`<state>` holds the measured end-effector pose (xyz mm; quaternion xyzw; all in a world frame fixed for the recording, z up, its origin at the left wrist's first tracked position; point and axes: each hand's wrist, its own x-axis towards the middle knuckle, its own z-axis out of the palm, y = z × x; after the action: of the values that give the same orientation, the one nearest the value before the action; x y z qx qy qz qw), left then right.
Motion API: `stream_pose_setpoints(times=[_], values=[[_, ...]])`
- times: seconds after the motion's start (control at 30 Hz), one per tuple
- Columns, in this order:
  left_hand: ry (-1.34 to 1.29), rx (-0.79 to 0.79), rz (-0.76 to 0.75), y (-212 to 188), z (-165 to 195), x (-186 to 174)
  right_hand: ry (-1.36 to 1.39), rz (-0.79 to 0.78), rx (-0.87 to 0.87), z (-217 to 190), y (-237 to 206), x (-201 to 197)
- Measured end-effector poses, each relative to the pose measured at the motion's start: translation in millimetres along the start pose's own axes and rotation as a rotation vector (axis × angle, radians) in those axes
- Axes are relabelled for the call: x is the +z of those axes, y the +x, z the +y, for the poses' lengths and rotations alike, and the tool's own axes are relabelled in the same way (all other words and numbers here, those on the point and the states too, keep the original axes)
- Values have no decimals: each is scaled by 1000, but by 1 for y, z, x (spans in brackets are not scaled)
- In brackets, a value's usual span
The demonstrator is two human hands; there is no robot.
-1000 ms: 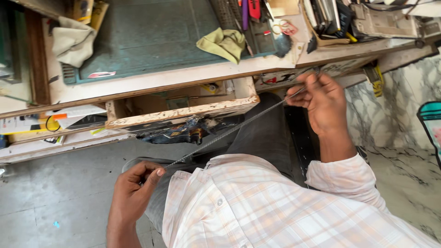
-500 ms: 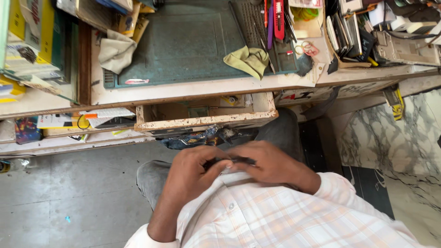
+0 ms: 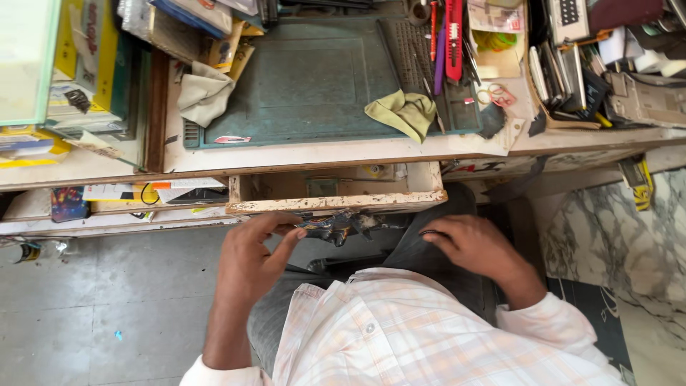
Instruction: The person clears a cluttered workbench, wipes the surface with a cloth, and then uses a small metal tool to manipulate components on a disassembled mobile phone. The person also handles a small chain-like object and a white card before returning to the phone repair.
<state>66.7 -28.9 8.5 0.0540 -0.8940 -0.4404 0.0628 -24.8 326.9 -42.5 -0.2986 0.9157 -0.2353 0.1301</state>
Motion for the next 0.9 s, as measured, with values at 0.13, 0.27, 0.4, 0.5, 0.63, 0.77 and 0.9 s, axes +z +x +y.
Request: stream_pose_setpoints(times=[0.13,0.27,0.4,0.5,0.63,0.77,0.9], values=[[-20,-43,-32,0,-2,13,69,-31,-54,-8,15,23],[-13,-80,-49,-3,-6,21,223,-84,-94,-18,21,29],[-78,-91,-28,-5,-14,22,199,-157,-99,-19,27,27],[-76,-127,7,-4,-21,20,141,-210,-43,-12,29,24],[-131,-208,-29,-7,-25,29,238,-186,-87,-6,22,17],[-308,-332,-204,-5,-13,51,361,-149,-171,-17,23,10],[-334,41,-358,-4,8,82,597,-127,-268,-33,18,-2]])
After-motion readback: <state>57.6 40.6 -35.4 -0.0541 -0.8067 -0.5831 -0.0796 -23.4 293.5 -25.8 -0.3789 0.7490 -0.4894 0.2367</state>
